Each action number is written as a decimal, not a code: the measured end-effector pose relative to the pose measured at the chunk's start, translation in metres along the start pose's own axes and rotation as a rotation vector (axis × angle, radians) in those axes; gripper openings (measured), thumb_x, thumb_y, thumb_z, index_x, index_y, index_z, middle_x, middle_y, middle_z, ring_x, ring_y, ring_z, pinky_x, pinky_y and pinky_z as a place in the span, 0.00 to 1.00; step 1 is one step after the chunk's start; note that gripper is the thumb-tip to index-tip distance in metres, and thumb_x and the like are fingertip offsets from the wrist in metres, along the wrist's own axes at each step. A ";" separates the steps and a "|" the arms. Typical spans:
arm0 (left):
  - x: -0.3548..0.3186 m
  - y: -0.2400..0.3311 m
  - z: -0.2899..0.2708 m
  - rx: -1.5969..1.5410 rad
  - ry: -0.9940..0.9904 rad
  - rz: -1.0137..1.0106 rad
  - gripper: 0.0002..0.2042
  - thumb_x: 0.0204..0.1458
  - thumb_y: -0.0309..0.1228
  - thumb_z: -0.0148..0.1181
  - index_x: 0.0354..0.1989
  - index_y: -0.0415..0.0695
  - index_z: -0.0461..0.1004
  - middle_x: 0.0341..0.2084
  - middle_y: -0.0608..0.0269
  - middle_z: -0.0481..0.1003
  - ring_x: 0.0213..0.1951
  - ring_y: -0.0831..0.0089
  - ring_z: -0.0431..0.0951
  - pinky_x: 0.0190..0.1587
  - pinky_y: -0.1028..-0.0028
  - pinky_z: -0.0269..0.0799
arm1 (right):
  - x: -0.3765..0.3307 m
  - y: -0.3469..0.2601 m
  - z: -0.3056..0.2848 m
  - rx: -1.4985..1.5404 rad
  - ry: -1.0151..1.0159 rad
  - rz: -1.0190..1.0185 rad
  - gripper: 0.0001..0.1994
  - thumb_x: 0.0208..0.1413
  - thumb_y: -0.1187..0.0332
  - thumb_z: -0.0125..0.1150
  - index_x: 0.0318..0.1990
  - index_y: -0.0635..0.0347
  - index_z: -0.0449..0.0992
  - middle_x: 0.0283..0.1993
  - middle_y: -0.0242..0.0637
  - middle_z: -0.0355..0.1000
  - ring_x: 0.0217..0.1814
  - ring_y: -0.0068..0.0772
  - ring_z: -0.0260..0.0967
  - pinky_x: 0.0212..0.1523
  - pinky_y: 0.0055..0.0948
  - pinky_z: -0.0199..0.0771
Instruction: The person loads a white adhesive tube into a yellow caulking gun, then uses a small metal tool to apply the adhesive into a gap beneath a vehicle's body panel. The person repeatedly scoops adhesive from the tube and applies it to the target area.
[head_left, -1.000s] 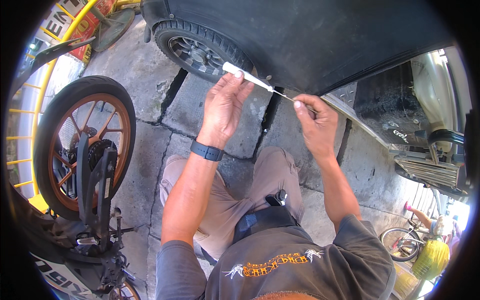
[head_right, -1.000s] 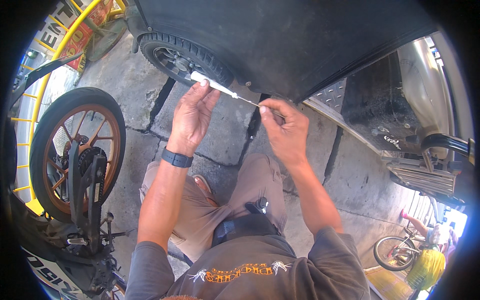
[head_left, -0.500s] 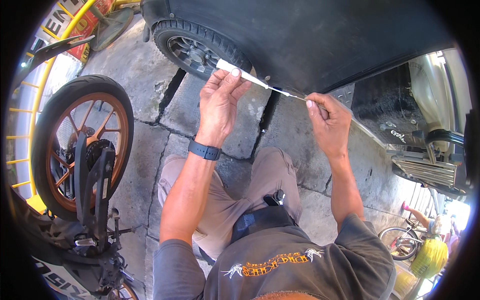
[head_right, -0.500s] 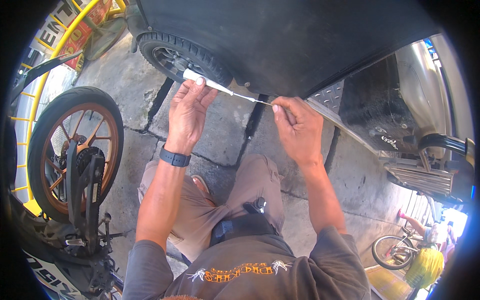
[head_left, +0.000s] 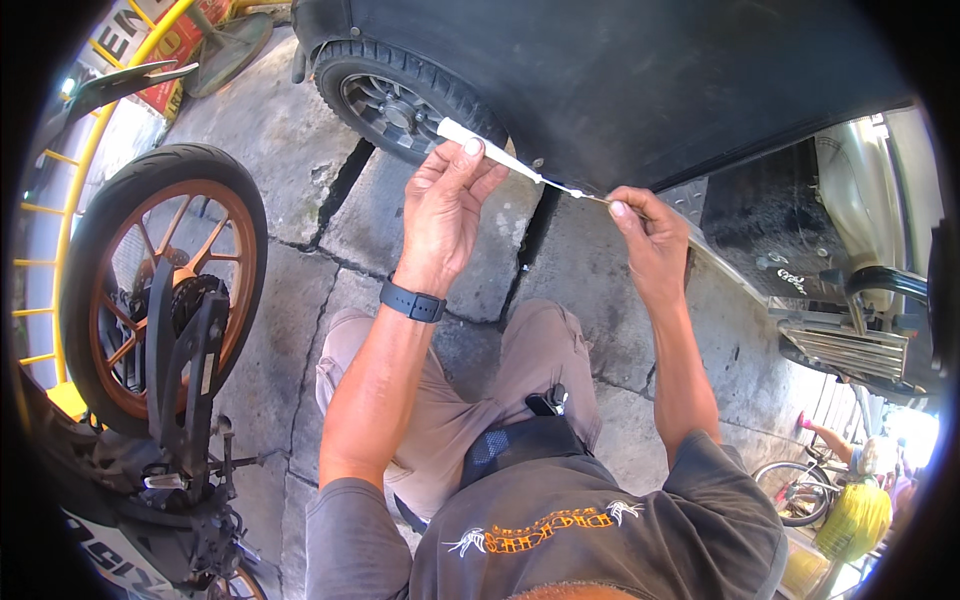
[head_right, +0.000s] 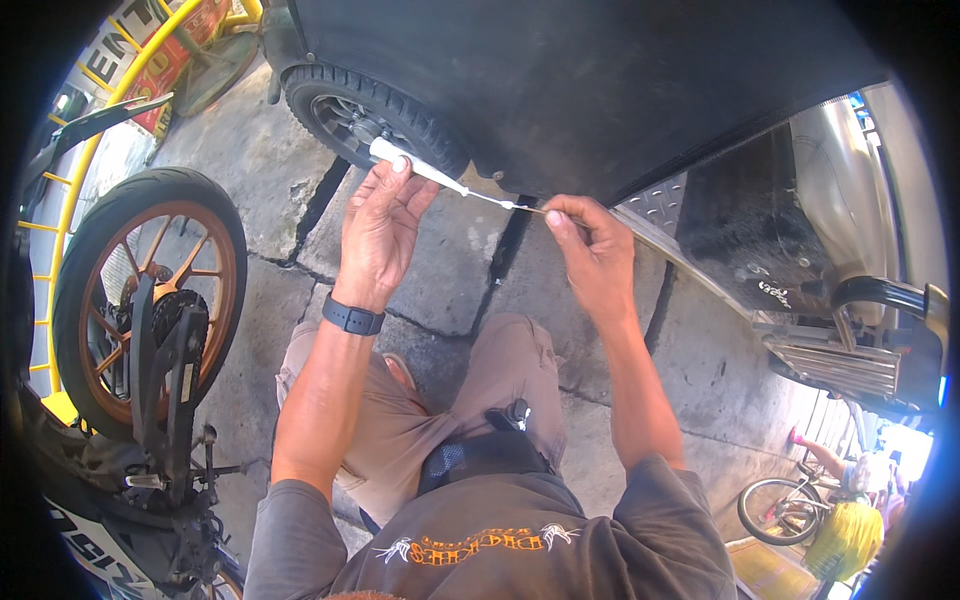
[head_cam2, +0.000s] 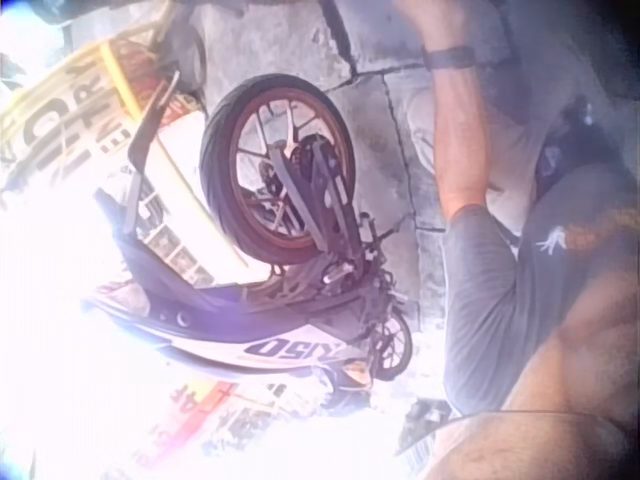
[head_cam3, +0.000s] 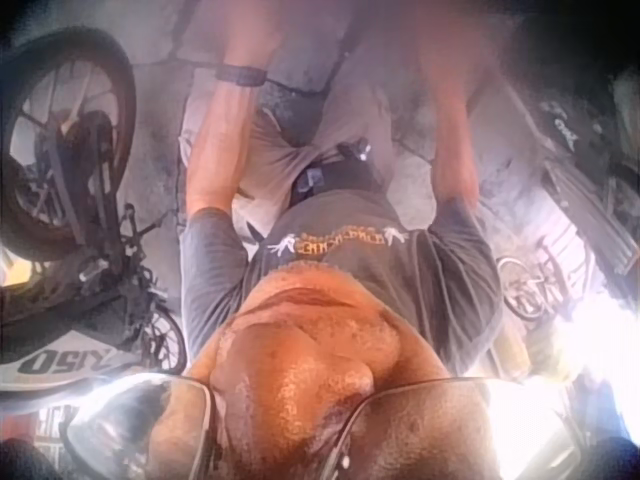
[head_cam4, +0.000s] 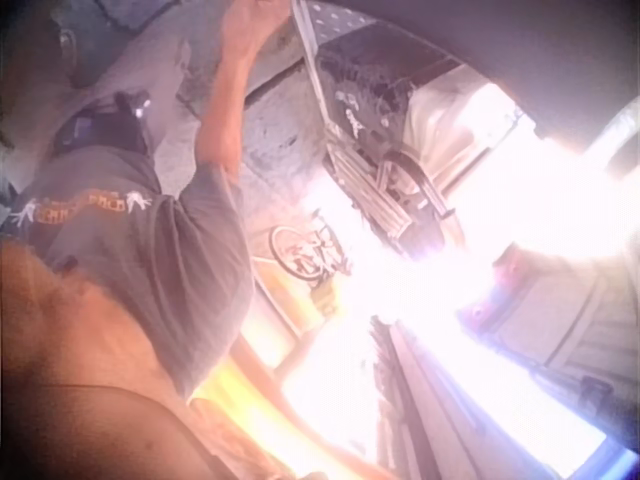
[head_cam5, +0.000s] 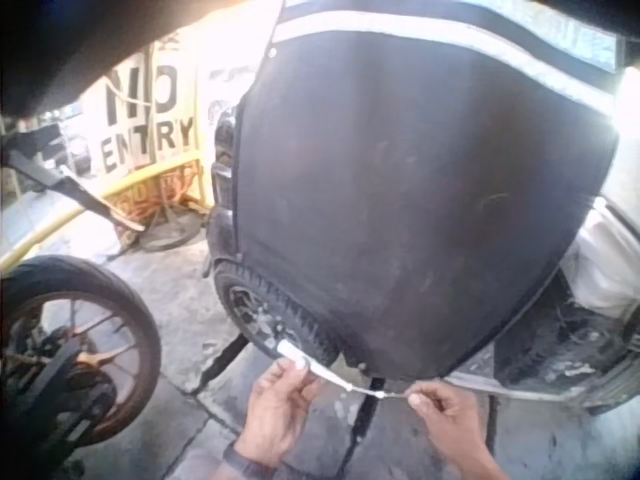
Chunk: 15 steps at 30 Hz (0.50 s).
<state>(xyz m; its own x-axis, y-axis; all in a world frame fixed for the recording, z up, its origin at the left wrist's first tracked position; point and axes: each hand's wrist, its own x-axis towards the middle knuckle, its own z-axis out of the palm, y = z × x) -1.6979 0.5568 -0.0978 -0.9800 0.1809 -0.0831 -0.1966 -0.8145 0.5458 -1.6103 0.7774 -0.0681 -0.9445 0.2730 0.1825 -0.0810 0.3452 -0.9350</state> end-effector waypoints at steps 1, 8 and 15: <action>0.001 -0.001 0.000 -0.001 -0.022 -0.006 0.05 0.60 0.27 0.65 0.41 0.41 0.76 0.37 0.60 0.81 0.41 0.69 0.83 0.51 0.68 0.82 | 0.005 -0.002 0.003 0.015 -0.021 0.009 0.06 0.63 0.69 0.65 0.41 0.62 0.82 0.31 0.19 0.69 0.30 0.09 0.56 0.29 0.16 0.55; 0.000 -0.002 -0.001 0.033 -0.069 0.024 0.06 0.59 0.25 0.66 0.42 0.41 0.76 0.38 0.59 0.81 0.42 0.69 0.83 0.50 0.67 0.82 | -0.005 -0.009 0.013 -0.087 -0.023 -0.037 0.06 0.64 0.69 0.64 0.42 0.61 0.82 0.31 0.18 0.69 0.30 0.10 0.55 0.30 0.17 0.55; -0.001 -0.016 0.006 0.051 -0.030 0.039 0.07 0.59 0.25 0.66 0.42 0.41 0.75 0.38 0.59 0.81 0.41 0.69 0.83 0.50 0.67 0.82 | 0.003 -0.014 0.025 -0.046 -0.025 0.013 0.05 0.63 0.70 0.64 0.41 0.61 0.82 0.31 0.23 0.71 0.30 0.11 0.57 0.31 0.18 0.59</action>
<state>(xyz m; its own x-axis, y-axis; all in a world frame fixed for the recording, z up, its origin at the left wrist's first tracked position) -1.6936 0.5730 -0.1011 -0.9853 0.1669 -0.0360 -0.1557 -0.7922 0.5901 -1.6199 0.7513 -0.0621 -0.9532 0.2551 0.1623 -0.0546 0.3828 -0.9222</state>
